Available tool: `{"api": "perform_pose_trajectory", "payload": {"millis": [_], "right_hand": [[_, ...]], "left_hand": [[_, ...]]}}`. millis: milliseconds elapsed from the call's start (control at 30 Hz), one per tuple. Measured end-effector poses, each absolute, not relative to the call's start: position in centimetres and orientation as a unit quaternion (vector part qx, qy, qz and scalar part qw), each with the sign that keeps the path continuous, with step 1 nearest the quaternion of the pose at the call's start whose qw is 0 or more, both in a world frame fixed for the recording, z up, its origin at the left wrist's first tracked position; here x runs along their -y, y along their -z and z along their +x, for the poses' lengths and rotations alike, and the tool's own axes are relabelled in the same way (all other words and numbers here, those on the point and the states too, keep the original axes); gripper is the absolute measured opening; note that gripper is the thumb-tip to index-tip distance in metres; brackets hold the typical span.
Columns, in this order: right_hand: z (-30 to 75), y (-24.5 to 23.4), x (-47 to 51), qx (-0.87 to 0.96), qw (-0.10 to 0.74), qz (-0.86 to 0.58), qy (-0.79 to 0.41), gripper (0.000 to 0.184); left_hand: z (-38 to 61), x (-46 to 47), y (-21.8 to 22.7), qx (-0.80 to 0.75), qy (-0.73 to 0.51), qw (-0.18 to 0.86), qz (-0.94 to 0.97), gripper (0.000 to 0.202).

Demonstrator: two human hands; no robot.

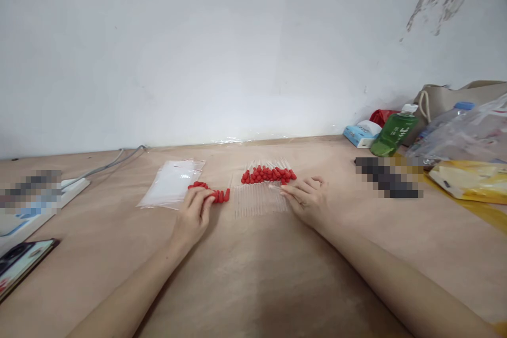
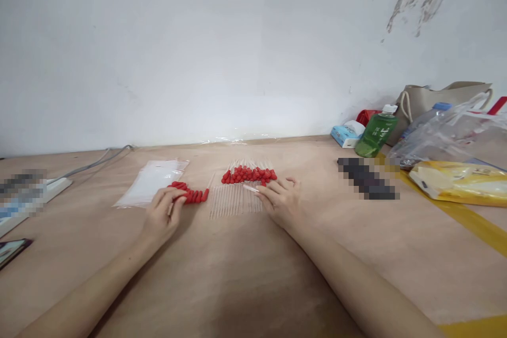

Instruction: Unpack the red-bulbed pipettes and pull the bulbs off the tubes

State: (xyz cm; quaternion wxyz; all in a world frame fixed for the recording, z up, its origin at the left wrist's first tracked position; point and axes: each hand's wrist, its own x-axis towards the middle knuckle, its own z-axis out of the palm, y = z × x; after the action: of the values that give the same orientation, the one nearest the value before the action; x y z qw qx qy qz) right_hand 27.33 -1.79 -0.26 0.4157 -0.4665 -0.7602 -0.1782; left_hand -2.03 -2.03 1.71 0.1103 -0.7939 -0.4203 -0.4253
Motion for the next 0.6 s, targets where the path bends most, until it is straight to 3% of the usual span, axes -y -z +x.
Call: {"api": "perform_pose_trajectory", "payload": {"millis": [133, 300, 600], "right_hand": [[26.3, 0.4, 0.8, 0.73, 0.399, -0.541, 0.124, 0.019], [25.1, 0.7, 0.5, 0.736, 0.37, -0.549, 0.145, 0.018], [24.8, 0.8, 0.7, 0.767, 0.334, -0.523, 0.161, 0.018]], "left_hand": [[-3.7, 0.6, -2.1, 0.486, 0.454, 0.136, -0.734, 0.021], [-4.6, -0.3, -1.1, 0.507, 0.437, 0.137, -0.73, 0.028], [-4.7, -0.3, -1.1, 0.451, 0.388, 0.142, -0.791, 0.014]]}}
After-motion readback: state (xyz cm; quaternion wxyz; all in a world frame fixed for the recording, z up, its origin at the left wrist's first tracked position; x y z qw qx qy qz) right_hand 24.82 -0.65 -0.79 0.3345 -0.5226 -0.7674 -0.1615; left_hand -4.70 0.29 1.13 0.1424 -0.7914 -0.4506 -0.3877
